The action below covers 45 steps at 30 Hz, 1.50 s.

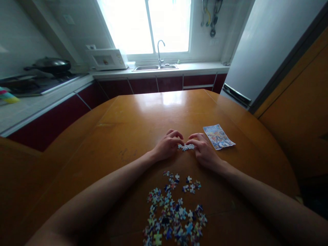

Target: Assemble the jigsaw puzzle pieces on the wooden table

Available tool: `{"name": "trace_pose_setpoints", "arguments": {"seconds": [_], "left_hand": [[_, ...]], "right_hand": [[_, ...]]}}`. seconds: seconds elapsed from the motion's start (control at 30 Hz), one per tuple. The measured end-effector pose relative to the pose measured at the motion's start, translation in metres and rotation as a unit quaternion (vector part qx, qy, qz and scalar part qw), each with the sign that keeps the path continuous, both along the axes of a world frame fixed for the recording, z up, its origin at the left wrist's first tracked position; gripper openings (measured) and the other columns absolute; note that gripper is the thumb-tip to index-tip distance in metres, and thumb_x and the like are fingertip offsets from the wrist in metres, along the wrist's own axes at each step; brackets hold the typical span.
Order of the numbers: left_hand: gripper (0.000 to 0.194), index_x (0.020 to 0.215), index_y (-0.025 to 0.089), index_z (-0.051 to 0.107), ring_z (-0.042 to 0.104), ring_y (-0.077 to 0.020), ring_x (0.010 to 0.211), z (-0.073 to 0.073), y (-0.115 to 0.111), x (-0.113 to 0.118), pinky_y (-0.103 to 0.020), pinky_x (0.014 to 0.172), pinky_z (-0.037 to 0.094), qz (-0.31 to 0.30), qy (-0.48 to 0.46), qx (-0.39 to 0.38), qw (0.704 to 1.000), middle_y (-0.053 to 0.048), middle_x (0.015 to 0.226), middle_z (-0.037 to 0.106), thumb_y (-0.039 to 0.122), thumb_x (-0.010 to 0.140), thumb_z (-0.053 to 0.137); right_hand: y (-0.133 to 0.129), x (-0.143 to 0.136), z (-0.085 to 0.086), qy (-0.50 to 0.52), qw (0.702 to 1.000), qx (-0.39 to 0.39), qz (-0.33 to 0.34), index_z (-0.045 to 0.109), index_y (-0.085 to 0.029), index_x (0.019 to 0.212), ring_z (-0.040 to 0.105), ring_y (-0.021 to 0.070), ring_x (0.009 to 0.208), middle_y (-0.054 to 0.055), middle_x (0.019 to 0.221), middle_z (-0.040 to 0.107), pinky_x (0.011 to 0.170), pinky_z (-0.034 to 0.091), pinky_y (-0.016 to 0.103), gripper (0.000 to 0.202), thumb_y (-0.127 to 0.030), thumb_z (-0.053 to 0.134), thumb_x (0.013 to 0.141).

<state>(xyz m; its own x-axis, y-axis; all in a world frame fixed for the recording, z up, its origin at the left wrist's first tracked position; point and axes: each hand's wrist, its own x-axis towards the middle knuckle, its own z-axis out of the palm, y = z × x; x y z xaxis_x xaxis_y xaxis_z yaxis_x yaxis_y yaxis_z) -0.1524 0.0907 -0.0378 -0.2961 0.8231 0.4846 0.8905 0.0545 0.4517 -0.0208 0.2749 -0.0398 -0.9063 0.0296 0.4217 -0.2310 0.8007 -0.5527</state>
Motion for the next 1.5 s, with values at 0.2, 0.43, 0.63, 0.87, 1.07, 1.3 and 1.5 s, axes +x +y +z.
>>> {"name": "trace_pose_setpoints", "arguments": {"seconds": [0.2,0.43,0.63,0.87,1.07,1.3,1.5], "left_hand": [[0.043,0.092,0.023,0.075,0.051,-0.0203,0.103,0.001,0.000,-0.001,-0.036,0.092,0.049,0.000,0.003,0.011,1.000,-0.003,0.103,0.065,-0.009,0.075,0.051],[0.042,0.090,0.021,0.074,0.052,-0.0202,0.102,0.002,0.001,0.000,-0.036,0.091,0.048,-0.001,0.003,0.018,1.000,-0.003,0.101,0.065,-0.009,0.073,0.050],[0.043,0.091,0.022,0.074,0.052,-0.0194,0.102,0.000,0.001,-0.001,-0.035,0.091,0.049,-0.002,0.001,0.024,1.000,-0.003,0.101,0.065,-0.010,0.074,0.051],[0.038,0.086,0.021,0.074,0.053,-0.0199,0.101,0.003,0.002,0.002,-0.035,0.090,0.050,0.007,0.005,0.020,1.000,-0.003,0.100,0.066,-0.009,0.074,0.052],[0.040,0.084,0.020,0.074,0.053,-0.0201,0.100,0.005,0.002,0.003,-0.036,0.090,0.050,0.011,0.001,0.016,1.000,-0.004,0.099,0.066,-0.009,0.073,0.049],[0.036,0.084,0.021,0.074,0.053,-0.0199,0.100,0.000,0.003,0.000,-0.036,0.089,0.050,0.010,0.000,0.031,0.999,-0.004,0.098,0.066,-0.006,0.076,0.052],[0.032,0.079,0.021,0.074,0.052,-0.0199,0.100,-0.001,0.003,-0.002,-0.037,0.089,0.050,0.050,0.006,0.050,0.997,-0.004,0.099,0.067,-0.003,0.079,0.053]], "right_hand": [[0.002,0.000,0.002,0.027,1.000,-0.014,-0.007,0.073,-0.021,0.096,0.052,0.0263,0.115,0.010,0.114,0.063,0.100,0.045,0.047,0.042,0.005,0.046,0.079],[0.003,0.002,0.005,0.057,0.998,-0.031,0.003,0.072,-0.020,0.093,0.053,0.0256,0.111,0.010,0.108,0.063,0.099,0.047,0.046,0.035,0.003,0.049,0.081],[-0.009,0.018,0.026,0.068,0.995,-0.032,0.061,0.071,-0.021,0.097,0.054,0.0237,0.103,0.008,0.102,0.063,0.090,0.050,0.041,0.022,-0.007,0.058,0.088],[-0.040,0.050,0.040,0.011,0.963,0.042,0.267,0.071,-0.022,0.095,0.052,0.0197,0.095,0.005,0.097,0.063,0.088,0.046,0.036,0.009,-0.017,0.065,0.090],[-0.050,0.057,0.034,-0.026,0.939,0.109,0.324,0.072,-0.025,0.094,0.051,0.0190,0.094,0.003,0.098,0.064,0.086,0.042,0.035,0.005,-0.025,0.067,0.092],[-0.025,0.035,0.028,-0.006,0.986,0.061,0.158,0.071,-0.019,0.087,0.054,0.0212,0.092,0.007,0.088,0.065,0.082,0.046,0.035,0.014,-0.012,0.059,0.092],[-0.023,0.034,0.021,-0.077,0.984,0.070,0.143,0.072,-0.019,0.088,0.060,0.0184,0.083,0.006,0.089,0.067,0.077,0.047,0.032,0.016,-0.013,0.058,0.091]]}}
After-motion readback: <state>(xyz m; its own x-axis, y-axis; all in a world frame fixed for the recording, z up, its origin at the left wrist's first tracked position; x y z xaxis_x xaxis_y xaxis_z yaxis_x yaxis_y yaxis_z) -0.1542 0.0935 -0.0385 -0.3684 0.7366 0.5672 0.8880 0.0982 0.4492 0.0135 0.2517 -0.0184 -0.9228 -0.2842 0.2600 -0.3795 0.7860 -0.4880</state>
